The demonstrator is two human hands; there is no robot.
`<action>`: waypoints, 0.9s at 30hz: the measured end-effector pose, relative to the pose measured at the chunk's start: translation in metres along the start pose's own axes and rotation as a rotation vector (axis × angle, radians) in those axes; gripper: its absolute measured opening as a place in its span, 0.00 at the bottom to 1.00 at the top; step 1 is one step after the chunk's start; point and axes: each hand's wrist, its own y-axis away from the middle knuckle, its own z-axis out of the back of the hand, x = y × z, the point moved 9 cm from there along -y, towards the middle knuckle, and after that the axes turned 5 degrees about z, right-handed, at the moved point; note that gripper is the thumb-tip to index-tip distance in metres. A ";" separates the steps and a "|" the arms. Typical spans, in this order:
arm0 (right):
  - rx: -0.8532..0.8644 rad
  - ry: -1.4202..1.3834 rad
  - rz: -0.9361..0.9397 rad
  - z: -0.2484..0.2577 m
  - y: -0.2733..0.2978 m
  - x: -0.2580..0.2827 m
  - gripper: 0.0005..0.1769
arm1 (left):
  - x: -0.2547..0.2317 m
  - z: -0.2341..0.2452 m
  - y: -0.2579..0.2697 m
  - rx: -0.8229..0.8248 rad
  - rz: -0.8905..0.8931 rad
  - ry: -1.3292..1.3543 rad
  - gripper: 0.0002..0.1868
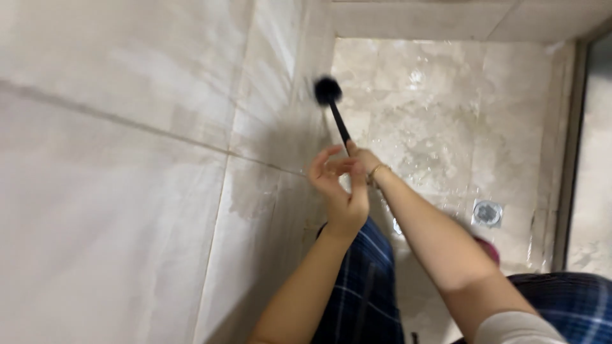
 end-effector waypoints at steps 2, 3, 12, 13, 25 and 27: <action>-0.024 -0.211 0.050 -0.002 -0.003 0.063 0.39 | -0.001 -0.008 -0.007 -0.002 -0.036 -0.052 0.33; -0.046 -0.326 0.072 0.005 -0.003 0.097 0.38 | -0.002 -0.009 -0.010 -0.018 -0.072 -0.065 0.33; 0.123 -0.623 -0.078 0.020 0.004 0.112 0.38 | 0.035 0.010 -0.014 -0.233 0.015 -0.249 0.29; 0.100 -0.607 -0.009 0.038 -0.012 0.133 0.39 | 0.038 0.010 -0.023 -0.241 0.021 -0.269 0.29; 0.321 -0.758 -0.162 0.039 0.062 0.227 0.35 | -0.023 0.000 -0.077 -0.045 0.419 -0.572 0.28; 0.254 -0.686 0.056 0.087 0.062 0.307 0.34 | -0.033 0.009 -0.060 -0.120 0.519 -0.550 0.29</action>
